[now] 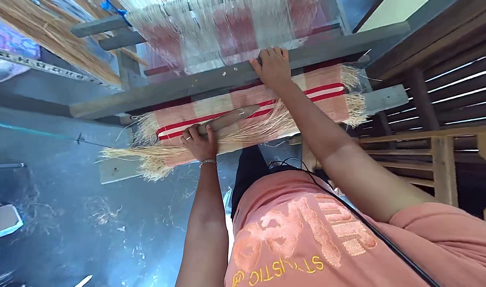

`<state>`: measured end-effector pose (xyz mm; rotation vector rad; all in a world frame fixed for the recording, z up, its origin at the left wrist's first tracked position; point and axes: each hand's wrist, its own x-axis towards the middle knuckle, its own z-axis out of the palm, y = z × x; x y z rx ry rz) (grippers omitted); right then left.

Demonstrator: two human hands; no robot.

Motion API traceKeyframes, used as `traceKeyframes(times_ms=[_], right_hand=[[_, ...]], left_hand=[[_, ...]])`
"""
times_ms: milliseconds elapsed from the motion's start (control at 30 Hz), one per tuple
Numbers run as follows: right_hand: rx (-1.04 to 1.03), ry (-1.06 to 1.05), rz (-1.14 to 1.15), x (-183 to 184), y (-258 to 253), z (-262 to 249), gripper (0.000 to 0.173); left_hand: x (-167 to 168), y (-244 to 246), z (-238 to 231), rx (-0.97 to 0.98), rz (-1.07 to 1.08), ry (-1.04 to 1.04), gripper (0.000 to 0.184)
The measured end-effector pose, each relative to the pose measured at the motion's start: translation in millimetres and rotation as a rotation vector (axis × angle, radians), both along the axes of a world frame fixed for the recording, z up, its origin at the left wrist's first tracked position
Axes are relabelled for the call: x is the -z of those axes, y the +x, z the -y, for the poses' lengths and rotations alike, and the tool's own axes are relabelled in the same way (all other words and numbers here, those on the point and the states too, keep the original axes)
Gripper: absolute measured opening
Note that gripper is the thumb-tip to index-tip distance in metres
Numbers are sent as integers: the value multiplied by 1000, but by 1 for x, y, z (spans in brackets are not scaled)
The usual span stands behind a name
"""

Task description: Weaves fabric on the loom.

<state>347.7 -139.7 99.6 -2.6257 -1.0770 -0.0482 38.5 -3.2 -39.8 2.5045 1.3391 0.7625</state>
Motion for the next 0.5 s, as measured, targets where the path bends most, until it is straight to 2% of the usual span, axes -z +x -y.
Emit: traceKeyframes(times_ms=[100, 200, 267, 333, 400, 433, 500], right_hand=[[-15, 5, 22, 4, -13, 16, 64], [-85, 6, -108, -6, -6, 17, 60], [-210, 209, -305, -16, 6, 32, 44], [-236, 564, -475, -25, 19, 61, 37], [-89, 825, -532, -23, 29, 97, 33], [10, 867, -528, -17, 33, 116, 33], [215, 814, -551, 4, 34, 151, 35]], left_hand=[[1, 0, 2, -10, -7, -13, 62], [-3, 1, 1, -4, -23, -23, 65], [-4, 0, 2, -4, -20, -20, 65], [-6, 1, 4, -6, -21, -27, 66], [-7, 1, 5, -14, -22, -31, 66], [-7, 1, 5, -19, -26, -35, 67], [-7, 1, 5, -22, -31, -39, 67]])
